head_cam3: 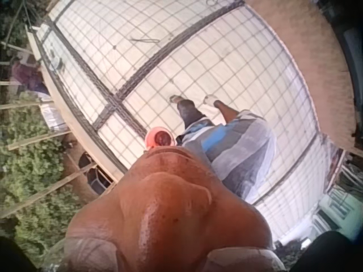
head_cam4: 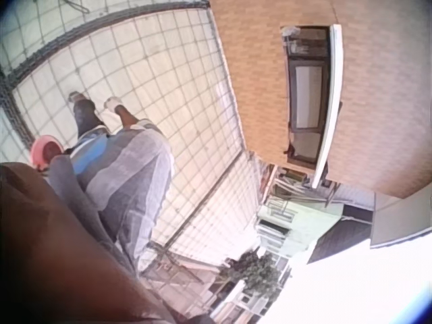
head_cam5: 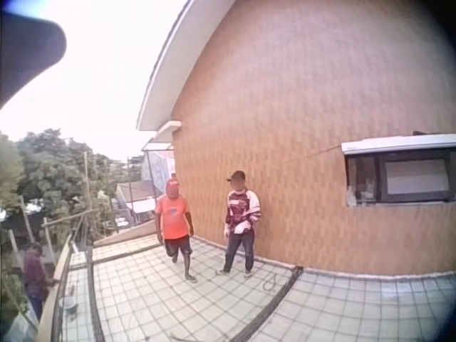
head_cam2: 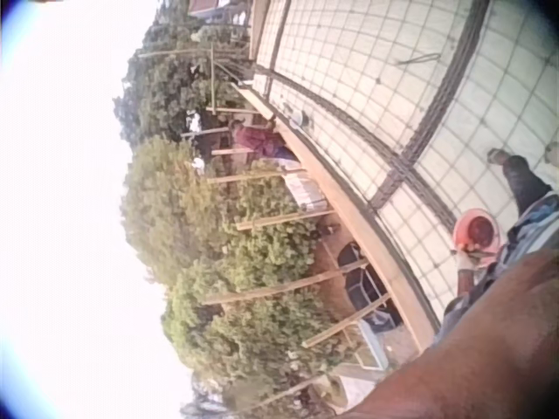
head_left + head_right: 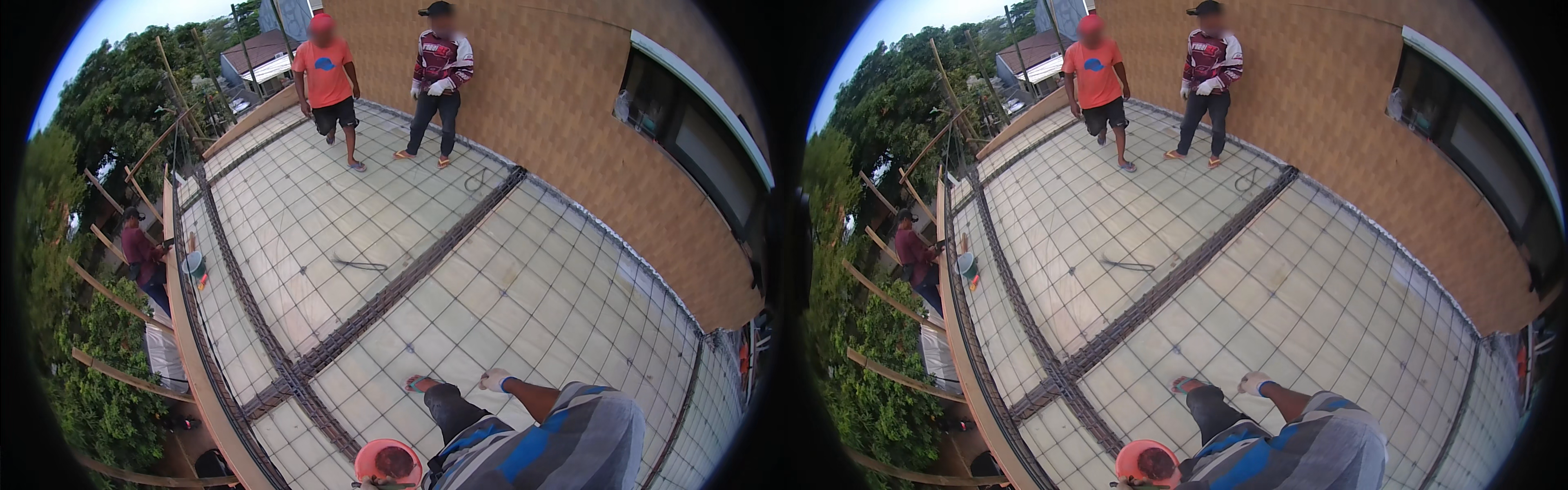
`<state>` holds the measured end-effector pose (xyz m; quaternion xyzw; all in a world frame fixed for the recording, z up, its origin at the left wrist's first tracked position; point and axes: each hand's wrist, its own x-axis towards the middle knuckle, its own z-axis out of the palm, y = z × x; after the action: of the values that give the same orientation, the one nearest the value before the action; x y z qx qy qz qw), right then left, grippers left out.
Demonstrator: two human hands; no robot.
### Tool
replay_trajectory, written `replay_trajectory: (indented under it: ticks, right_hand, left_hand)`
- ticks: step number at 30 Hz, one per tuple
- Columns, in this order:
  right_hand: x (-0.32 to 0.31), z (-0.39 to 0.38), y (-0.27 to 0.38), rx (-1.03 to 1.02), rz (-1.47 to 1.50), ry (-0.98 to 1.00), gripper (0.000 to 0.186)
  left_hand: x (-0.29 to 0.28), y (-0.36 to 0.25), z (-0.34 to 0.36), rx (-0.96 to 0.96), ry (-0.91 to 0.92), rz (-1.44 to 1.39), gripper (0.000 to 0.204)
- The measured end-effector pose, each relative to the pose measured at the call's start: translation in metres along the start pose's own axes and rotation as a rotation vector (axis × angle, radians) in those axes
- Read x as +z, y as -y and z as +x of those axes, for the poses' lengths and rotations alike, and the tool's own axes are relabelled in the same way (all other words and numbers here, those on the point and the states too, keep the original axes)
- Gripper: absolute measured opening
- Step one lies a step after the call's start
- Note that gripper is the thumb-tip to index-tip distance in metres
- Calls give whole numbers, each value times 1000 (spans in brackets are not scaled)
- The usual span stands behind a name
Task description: The person sits on a roof and ties intersecting steel rebar bars using wire ties and pliers. They repeatedly pick ties from a pink bucket, wrap them around rebar intersections, and twist them tight to secure the grid.
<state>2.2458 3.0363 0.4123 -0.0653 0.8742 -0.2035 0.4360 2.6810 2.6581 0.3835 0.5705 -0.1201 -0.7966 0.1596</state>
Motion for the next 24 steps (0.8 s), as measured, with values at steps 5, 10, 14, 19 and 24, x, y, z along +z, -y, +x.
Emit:
replay_trajectory:
  ticks: [5,10,14,19,24]
  right_hand:
    - [15,-2,3,14,-33,-51,35]
    - [19,-1,9,4,-36,-26,37]
    - [12,11,5,-12,-16,-38,37]
    - [-15,-13,29,1,157,-149,32]
    - [-9,-46,-22,99,339,-298,31]
  left_hand:
    - [-6,-15,0,-17,4,9,18]
    - [0,-30,2,-43,11,37,19]
    - [29,-46,14,-93,18,128,19]
    - [89,-65,30,-188,8,312,20]
    - [152,-70,45,-253,15,473,20]
